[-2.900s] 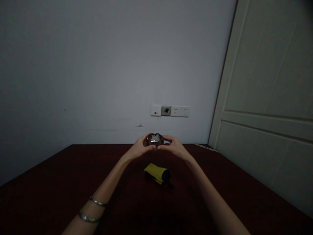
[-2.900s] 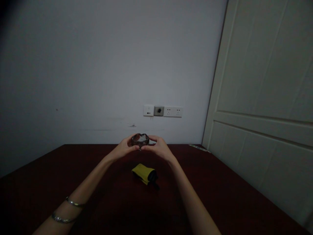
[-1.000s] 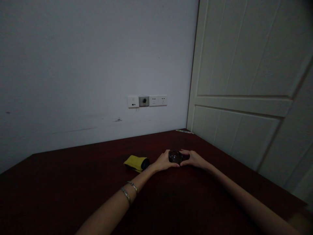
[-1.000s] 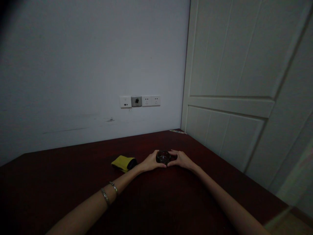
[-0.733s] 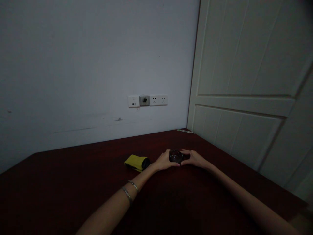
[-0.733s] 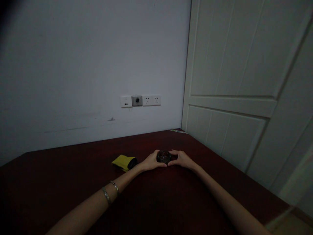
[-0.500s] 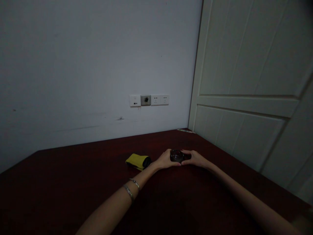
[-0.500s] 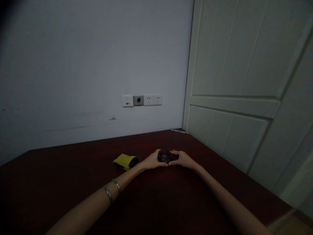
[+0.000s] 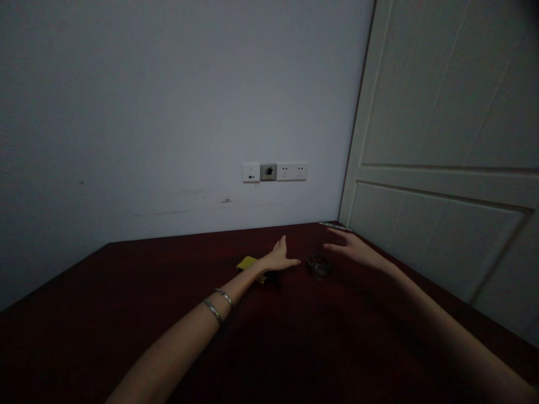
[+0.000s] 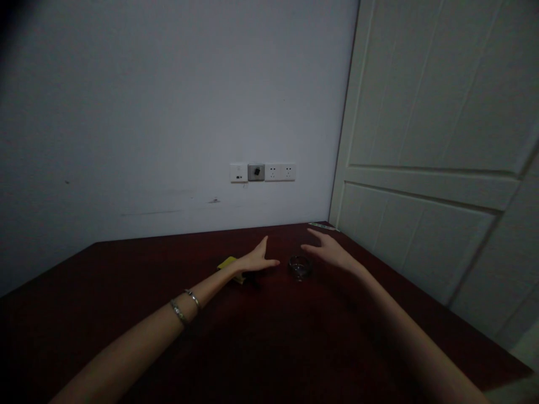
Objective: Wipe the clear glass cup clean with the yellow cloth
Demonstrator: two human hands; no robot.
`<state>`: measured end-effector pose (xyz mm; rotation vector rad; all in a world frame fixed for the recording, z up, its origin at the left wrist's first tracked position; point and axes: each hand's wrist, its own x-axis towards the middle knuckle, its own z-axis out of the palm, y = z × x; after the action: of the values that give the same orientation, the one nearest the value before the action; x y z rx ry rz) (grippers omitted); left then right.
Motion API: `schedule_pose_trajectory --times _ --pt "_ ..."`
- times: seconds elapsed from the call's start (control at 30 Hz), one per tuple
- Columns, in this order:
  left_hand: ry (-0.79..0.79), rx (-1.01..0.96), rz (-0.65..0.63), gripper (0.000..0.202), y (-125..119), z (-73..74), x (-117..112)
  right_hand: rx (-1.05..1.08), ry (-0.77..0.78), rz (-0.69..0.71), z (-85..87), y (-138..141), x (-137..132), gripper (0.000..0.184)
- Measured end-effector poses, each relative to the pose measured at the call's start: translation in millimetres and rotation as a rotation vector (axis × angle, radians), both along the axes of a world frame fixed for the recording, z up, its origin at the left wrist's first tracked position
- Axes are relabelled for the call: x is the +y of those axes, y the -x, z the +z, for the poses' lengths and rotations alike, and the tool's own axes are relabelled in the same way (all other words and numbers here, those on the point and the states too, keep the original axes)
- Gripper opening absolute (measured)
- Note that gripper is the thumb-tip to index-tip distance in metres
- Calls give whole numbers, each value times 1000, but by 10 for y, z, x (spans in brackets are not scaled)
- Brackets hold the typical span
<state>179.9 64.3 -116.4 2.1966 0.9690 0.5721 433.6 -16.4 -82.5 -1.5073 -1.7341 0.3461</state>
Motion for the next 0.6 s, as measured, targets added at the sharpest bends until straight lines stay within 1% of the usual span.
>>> schedule_pose_trajectory --times 0.07,0.1,0.13,0.2,0.3,0.4,0.5,0.6 --pt "-63 -35 62 103 235 25 46 -6 -27 26 100 312 19 73" --pt "-87 -41 97 99 360 26 65 -13 -41 48 121 485 41 73" --pt "-107 -39 137 96 490 20 82 -20 -54 73 122 663 72 72" --pt "-134 -22 236 88 763 -14 106 -29 -67 123 71 1007 161 66" --pt "-147 39 389 78 1207 -104 116 -35 -53 163 -93 1440 339 55" --pt "-168 109 537 66 1654 -213 81 -21 -8 142 -296 1731 506 36" --pt "-194 188 663 44 2023 -316 5 -2 38 101 -496 1884 595 29" --pt "-230 259 726 35 2250 -403 -80 5 77 72 -676 1938 587 29"
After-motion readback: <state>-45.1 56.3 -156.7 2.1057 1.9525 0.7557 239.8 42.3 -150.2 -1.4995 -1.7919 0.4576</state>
